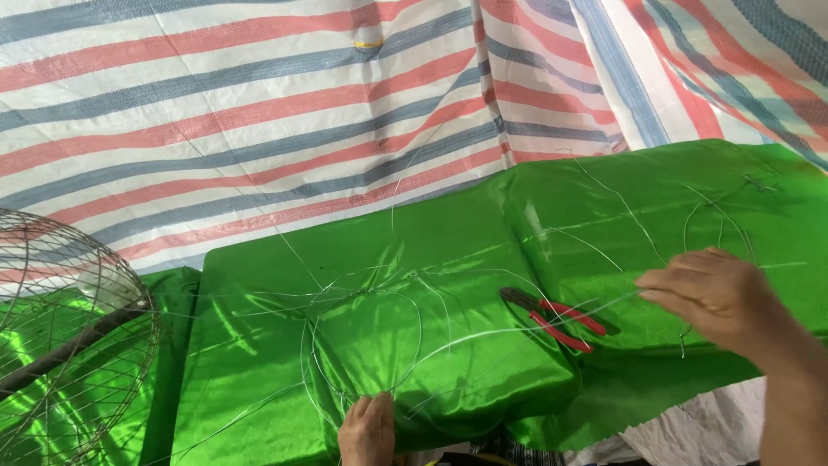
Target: Assembling a wire frame structure by bending and joining thin metal wires using pliers.
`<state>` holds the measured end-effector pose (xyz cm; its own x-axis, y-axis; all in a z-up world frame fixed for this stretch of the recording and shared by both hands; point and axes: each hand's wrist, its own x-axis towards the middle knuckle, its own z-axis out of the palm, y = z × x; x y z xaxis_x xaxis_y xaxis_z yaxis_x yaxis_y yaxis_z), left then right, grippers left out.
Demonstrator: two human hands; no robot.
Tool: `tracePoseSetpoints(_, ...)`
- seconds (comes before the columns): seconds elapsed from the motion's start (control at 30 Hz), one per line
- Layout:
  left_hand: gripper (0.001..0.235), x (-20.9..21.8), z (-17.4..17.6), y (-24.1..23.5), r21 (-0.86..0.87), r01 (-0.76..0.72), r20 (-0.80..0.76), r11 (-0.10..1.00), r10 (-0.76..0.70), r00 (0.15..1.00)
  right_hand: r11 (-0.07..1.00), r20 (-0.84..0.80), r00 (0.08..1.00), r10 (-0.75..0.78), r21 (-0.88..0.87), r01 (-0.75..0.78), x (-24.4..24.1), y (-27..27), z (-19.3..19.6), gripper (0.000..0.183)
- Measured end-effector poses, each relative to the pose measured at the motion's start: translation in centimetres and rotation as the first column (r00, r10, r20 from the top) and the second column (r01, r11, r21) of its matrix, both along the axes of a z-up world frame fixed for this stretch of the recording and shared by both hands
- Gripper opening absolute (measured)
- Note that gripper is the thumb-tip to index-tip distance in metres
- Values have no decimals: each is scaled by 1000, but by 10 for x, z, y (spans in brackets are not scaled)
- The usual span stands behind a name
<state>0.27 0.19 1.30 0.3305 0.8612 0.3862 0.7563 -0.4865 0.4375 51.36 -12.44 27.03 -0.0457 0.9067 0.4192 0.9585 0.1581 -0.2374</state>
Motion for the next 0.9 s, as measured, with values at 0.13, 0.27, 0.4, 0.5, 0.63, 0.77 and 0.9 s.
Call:
tracePoseSetpoints(0.13,16,7,27,-3,56,55,142,997,-62,988,993,-142,984,106,-30,-112,14,-21,12,32)
tracePoseSetpoints(0.27,14,8,60,-7,-56,96,396,994,-66,916,985,-48,999,-17,-172,8,25,-40,3,45)
tracePoseSetpoints(0.4,23,5,103,-9,-536,223,449,814,51,892,969,-525,837,153,-88,-232,54,-18,-28,39)
tracePoseSetpoints(0.5,15,4,138,-4,-755,429,614,495,307,727,526,-335,422,843,345,-777,134,18,-101,41)
tracePoseSetpoints(0.63,5,1,140,-4,-499,730,866,466,239,440,388,-441,232,867,306,-869,231,50,-116,38)
tracePoseSetpoints(0.77,10,-2,117,-3,-351,839,915,415,344,213,789,-786,-63,-615,-613,-40,325,85,-139,70)
tracePoseSetpoints(0.9,19,1,117,-4,-205,696,939,688,339,-58,485,-456,246,-855,-872,73,296,80,-136,41)
